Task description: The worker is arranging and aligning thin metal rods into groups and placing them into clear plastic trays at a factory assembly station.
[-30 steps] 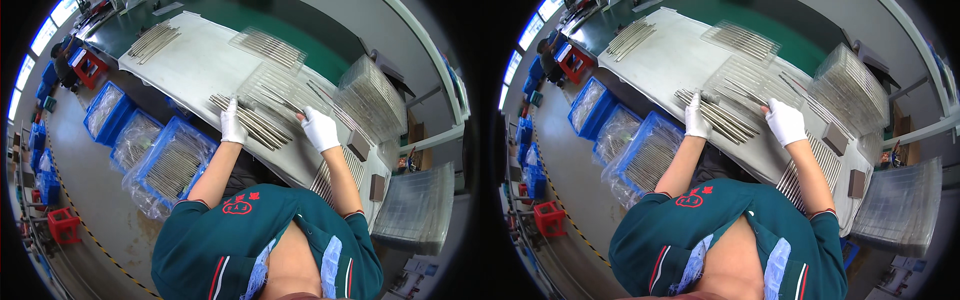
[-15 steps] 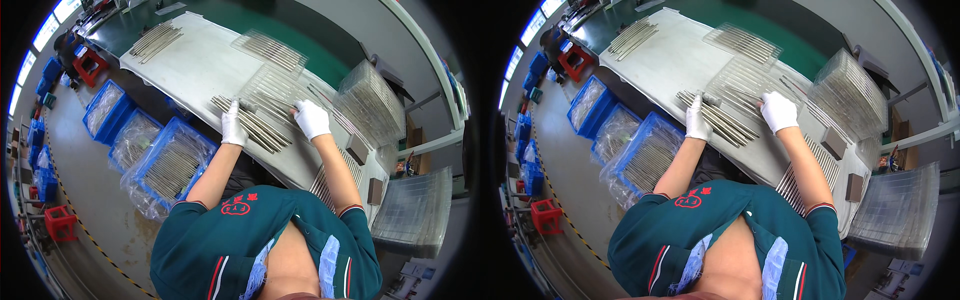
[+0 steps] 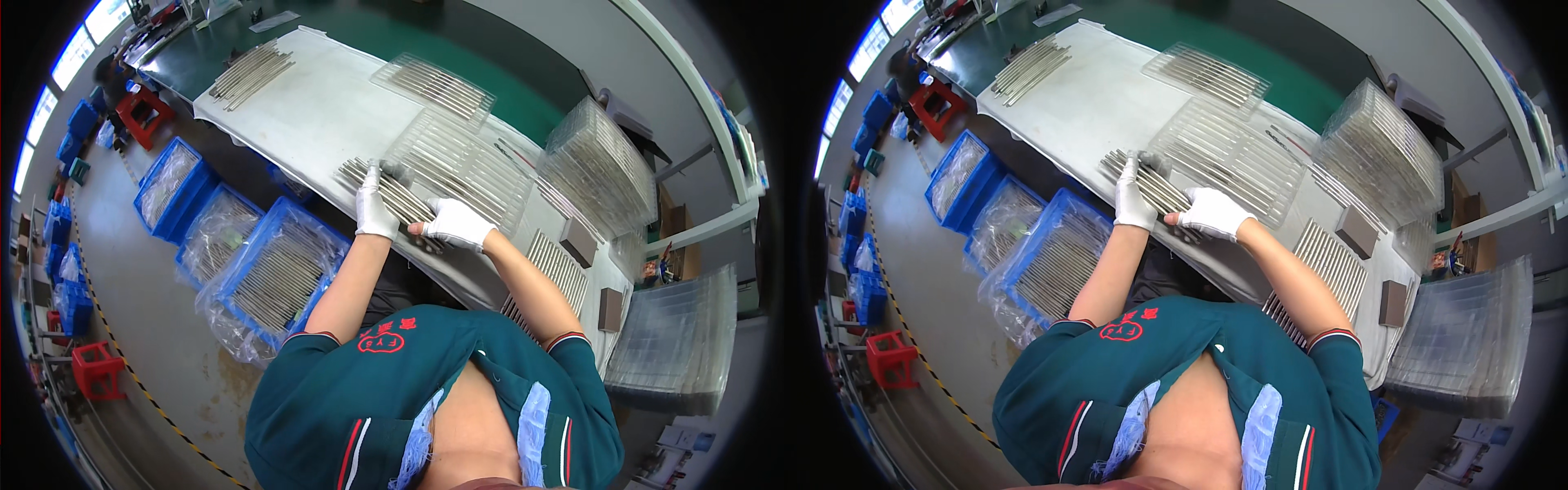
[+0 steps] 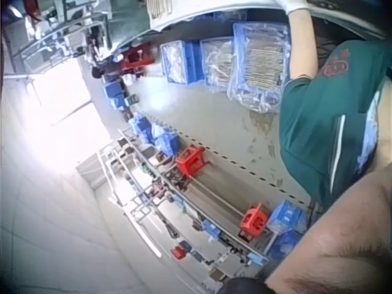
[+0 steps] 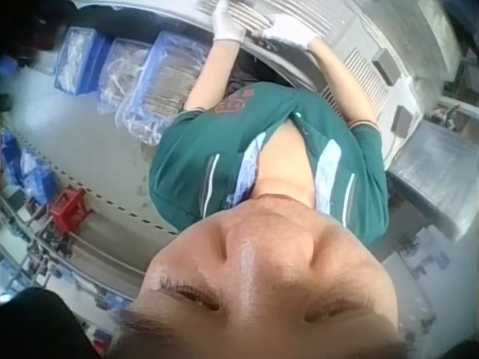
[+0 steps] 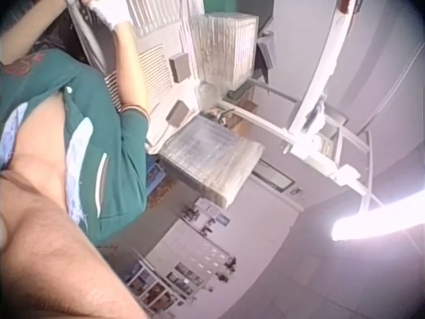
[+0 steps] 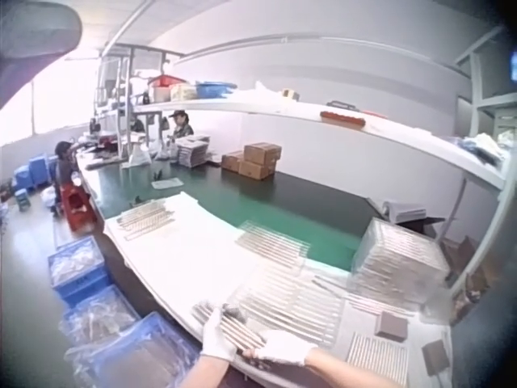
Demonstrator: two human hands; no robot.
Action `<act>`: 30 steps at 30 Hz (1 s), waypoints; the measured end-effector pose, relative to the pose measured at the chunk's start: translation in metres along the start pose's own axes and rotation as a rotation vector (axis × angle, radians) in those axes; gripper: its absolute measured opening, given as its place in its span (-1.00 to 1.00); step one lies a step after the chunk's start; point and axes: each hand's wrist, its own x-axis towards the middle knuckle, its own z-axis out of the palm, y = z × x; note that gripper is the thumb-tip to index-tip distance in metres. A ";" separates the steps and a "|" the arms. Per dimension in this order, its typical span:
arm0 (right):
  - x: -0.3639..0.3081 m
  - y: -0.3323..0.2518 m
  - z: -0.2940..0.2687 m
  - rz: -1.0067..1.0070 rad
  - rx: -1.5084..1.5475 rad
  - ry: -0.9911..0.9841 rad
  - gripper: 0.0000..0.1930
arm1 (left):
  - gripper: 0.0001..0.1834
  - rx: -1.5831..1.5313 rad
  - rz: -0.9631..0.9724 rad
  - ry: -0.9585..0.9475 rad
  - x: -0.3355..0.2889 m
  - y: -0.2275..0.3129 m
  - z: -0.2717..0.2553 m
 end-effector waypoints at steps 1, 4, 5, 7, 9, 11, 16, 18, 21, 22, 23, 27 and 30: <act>0.004 0.006 0.001 -0.021 -0.077 0.010 -0.25 | -0.77 0.042 0.021 -0.001 -0.002 -0.001 0.004; 0.003 0.017 -0.001 -0.053 -0.224 0.244 -0.43 | -0.74 0.089 0.021 0.005 0.002 -0.002 0.002; 0.001 0.018 -0.003 -0.056 -0.322 0.376 -0.51 | -0.72 0.126 0.002 0.032 0.003 -0.002 0.003; -0.007 0.012 -0.015 0.020 -0.432 0.434 -0.60 | -0.68 0.161 0.012 0.069 0.007 -0.002 -0.004; -0.011 0.018 -0.025 0.027 -0.443 0.499 -0.61 | -0.65 0.218 0.038 0.050 0.009 -0.004 -0.008; -0.013 0.029 -0.036 0.014 -0.395 0.574 -0.61 | -0.68 0.253 0.041 0.063 0.010 -0.004 -0.009; -0.013 0.055 -0.072 0.168 -0.333 0.538 -0.61 | -0.76 0.116 0.044 -0.077 -0.002 -0.003 0.007; -0.010 0.059 -0.072 0.164 -0.411 0.531 -0.61 | -0.76 0.118 0.041 -0.069 -0.003 -0.002 0.006; -0.004 0.058 -0.070 0.194 -0.499 0.486 -0.63 | -0.75 0.123 0.043 -0.070 0.000 -0.003 0.003; -0.002 0.057 -0.067 0.182 -0.550 0.507 -0.63 | -0.75 0.126 0.045 -0.081 0.001 -0.003 0.002; 0.000 0.057 -0.066 0.169 -0.602 0.528 -0.63 | -0.75 0.125 0.048 -0.079 0.002 -0.003 0.000; 0.007 0.066 -0.067 0.035 -0.610 0.665 -0.64 | -0.74 0.112 0.035 -0.106 0.001 -0.003 0.000; 0.012 0.058 -0.073 0.141 -0.571 0.574 -0.64 | -0.74 0.105 0.026 -0.112 -0.001 -0.001 0.001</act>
